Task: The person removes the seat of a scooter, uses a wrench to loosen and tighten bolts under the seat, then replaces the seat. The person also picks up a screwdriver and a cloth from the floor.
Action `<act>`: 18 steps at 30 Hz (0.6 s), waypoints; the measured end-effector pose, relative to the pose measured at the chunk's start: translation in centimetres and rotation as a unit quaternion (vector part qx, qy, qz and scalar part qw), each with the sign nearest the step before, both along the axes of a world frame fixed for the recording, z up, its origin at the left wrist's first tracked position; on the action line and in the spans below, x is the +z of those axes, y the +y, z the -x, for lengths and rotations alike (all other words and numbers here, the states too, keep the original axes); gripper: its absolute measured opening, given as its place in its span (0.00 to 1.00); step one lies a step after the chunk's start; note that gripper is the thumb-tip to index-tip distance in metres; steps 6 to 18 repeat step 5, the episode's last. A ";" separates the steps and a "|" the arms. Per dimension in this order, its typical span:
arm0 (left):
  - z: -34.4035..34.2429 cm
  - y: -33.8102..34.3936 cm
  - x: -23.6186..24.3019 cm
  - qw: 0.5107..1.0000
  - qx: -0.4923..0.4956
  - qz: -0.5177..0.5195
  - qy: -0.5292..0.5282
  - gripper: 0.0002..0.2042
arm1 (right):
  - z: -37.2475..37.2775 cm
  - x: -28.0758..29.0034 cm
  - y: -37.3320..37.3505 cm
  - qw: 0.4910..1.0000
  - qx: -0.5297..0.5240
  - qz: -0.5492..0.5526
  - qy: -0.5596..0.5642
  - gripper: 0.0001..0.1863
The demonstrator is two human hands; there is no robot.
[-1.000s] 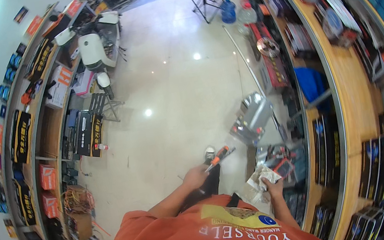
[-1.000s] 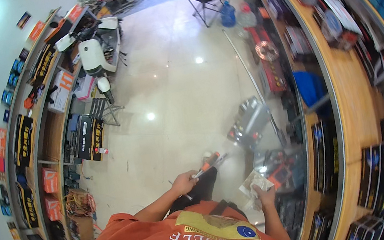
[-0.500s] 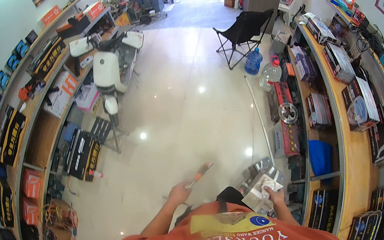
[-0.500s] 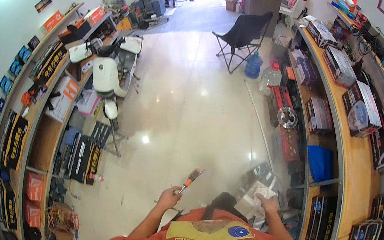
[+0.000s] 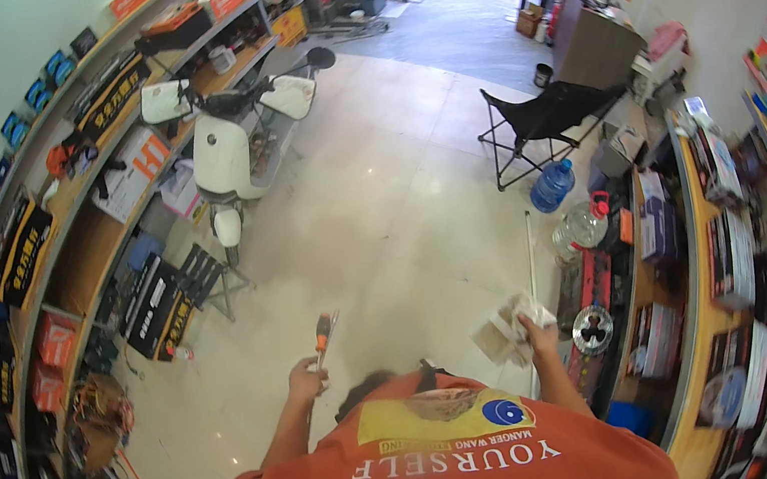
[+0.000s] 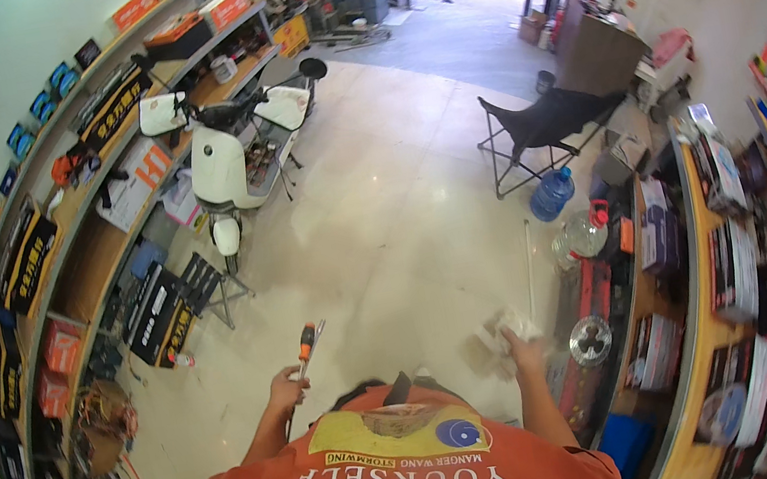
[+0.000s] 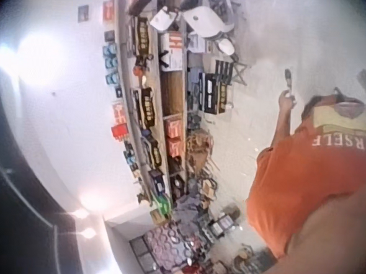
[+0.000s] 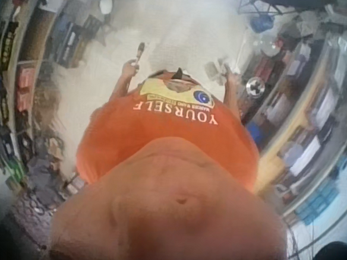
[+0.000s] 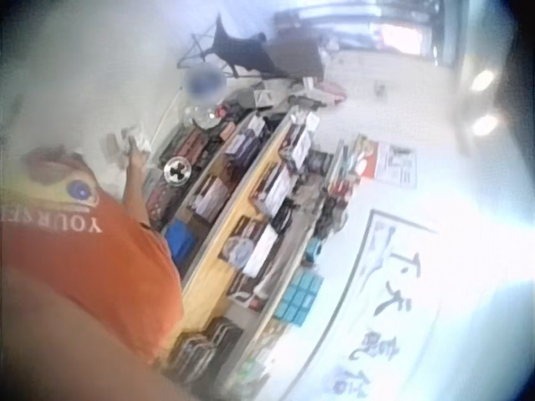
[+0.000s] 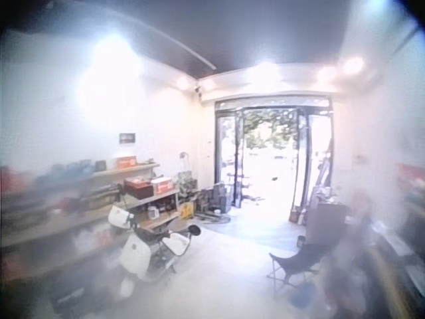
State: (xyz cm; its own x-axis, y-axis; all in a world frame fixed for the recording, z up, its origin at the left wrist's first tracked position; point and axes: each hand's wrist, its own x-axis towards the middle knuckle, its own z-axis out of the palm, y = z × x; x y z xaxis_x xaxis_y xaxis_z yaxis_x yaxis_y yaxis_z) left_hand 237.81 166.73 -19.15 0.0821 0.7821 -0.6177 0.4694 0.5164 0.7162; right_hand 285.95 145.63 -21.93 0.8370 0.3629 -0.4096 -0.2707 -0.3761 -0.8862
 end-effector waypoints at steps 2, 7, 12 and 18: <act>-2.2 2.1 0.8 0.998 -0.011 -0.033 0.044 0.20 | -2.9 3.3 8.3 0.996 0.090 0.010 -0.010 0.21; -6.3 6.5 -1.0 0.999 -0.005 -0.010 0.037 0.21 | -6.2 8.3 19.9 0.974 0.185 -0.131 0.023 0.19; -6.3 6.5 -1.0 0.999 -0.005 -0.010 0.037 0.21 | -6.2 8.3 19.9 0.974 0.185 -0.131 0.023 0.19; -6.3 6.5 -1.0 0.999 -0.005 -0.010 0.037 0.21 | -6.2 8.3 19.9 0.974 0.185 -0.131 0.023 0.19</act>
